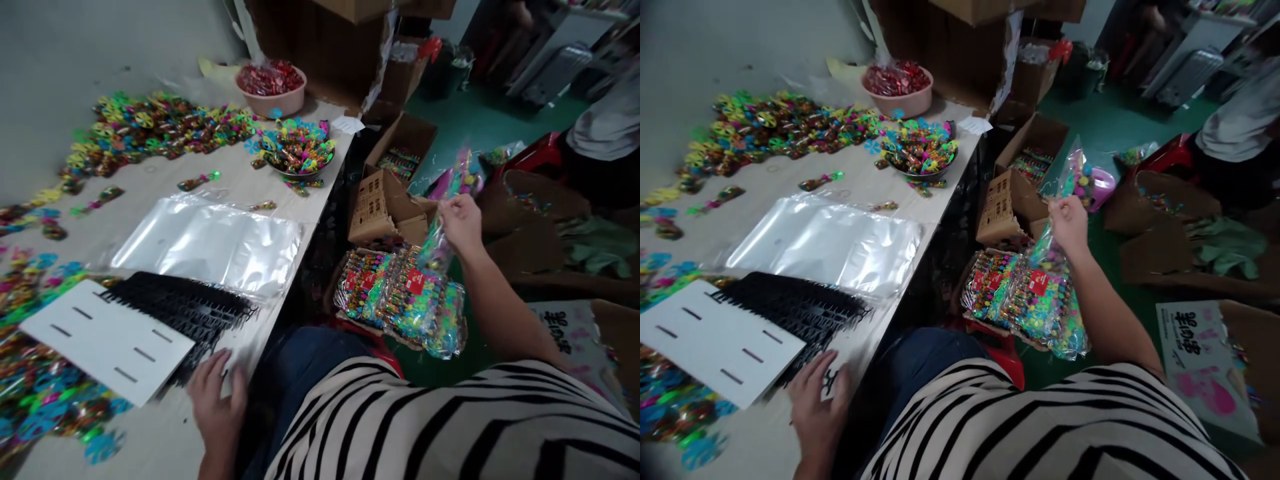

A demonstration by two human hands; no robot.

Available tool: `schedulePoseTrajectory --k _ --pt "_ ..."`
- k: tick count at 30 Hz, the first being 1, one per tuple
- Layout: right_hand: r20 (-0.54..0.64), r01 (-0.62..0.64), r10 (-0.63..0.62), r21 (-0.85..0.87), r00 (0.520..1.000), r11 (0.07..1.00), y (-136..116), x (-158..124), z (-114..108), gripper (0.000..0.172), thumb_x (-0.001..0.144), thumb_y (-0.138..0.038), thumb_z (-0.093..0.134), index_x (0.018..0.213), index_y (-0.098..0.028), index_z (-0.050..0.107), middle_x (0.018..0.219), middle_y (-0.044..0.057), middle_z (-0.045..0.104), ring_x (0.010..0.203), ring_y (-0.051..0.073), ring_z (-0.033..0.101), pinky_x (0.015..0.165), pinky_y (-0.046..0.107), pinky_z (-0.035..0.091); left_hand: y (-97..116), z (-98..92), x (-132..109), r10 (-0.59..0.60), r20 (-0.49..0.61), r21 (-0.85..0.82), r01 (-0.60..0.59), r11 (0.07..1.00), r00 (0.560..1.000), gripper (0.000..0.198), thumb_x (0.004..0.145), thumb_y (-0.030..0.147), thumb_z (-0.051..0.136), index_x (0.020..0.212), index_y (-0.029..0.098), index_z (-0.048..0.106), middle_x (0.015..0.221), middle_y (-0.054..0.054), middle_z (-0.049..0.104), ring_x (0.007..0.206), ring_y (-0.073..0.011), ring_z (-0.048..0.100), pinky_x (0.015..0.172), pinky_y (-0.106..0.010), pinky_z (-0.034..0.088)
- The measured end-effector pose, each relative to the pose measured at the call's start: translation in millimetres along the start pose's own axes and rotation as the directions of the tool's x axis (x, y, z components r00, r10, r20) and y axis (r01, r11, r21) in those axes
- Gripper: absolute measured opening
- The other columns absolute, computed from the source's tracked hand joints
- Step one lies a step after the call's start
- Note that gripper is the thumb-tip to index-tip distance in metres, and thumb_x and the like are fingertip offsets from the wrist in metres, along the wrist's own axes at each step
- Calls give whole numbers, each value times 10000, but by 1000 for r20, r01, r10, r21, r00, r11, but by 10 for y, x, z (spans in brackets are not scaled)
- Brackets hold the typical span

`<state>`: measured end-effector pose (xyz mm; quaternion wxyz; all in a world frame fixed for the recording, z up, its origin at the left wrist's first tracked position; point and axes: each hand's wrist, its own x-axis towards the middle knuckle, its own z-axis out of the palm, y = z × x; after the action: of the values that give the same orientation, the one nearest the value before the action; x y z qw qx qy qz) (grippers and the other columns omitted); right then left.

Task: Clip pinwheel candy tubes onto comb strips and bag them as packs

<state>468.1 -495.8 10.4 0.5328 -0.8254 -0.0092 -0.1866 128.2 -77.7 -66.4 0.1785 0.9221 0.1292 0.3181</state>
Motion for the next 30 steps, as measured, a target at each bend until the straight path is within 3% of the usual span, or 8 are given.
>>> schedulePoseTrajectory --k 5,8,14,19,21,24,25,30 --pt "185 -208 138 444 973 871 -383 -688 500 429 721 -563 694 776 -264 391 480 -91 480 378 106 407 389 239 319 748 389 346 205 311 -236 -133 963 928 665 820 341 652 1414 219 379 1354 -144 531 1249 -279 519 1028 -452 454" --pt "353 -389 217 550 910 739 -429 -1140 839 442 701 -548 719 764 -264 386 482 -93 525 385 114 452 406 251 390 987 573 374 222 308 -219 -158 963 925 864 749 451 721 1458 203 295 1494 -201 366 1381 -354 362 1090 -551 362" --pt "724 -662 183 458 665 593 -514 -1814 1218 464 675 -598 711 734 -265 393 494 -88 594 401 141 541 420 288 466 1035 576 247 9 227 -279 56 959 974 606 791 357 696 1333 172 497 1329 -178 568 1276 -314 510 1060 -512 427" --pt "924 -651 48 230 379 724 -369 -1774 1151 368 764 -629 560 725 -283 442 567 -173 648 491 141 615 494 300 499 1094 507 205 118 291 -545 63 836 950 243 906 195 492 989 207 720 996 -52 746 974 -204 701 981 -435 537" --pt "909 -510 64 171 411 843 -110 -1421 1122 350 780 -625 523 720 -280 511 630 -117 678 586 159 639 589 346 532 1138 479 214 75 264 -571 93 816 962 262 902 174 484 995 212 725 956 -37 754 927 -198 715 968 -443 551" --pt "520 -199 184 -29 834 980 455 -655 1164 372 825 -548 500 898 -203 615 996 78 706 943 218 636 877 403 499 1165 370 249 44 232 -566 98 819 972 259 888 161 503 999 219 729 947 -23 757 913 -197 720 952 -434 566" --pt "359 -160 221 -191 907 969 657 -402 1203 402 814 -501 544 1050 -181 601 1180 121 647 1099 247 580 969 425 445 1160 309 261 46 232 -546 91 833 972 254 881 162 515 1003 223 730 949 -18 757 906 -196 721 957 -432 565" --pt "147 -331 558 -673 817 661 1410 336 1536 641 798 -501 625 1311 -144 482 1328 208 534 1240 327 481 1037 494 348 1118 -108 279 10 251 -440 105 892 968 271 864 160 540 1042 239 729 976 -16 754 927 -217 719 975 -445 556"
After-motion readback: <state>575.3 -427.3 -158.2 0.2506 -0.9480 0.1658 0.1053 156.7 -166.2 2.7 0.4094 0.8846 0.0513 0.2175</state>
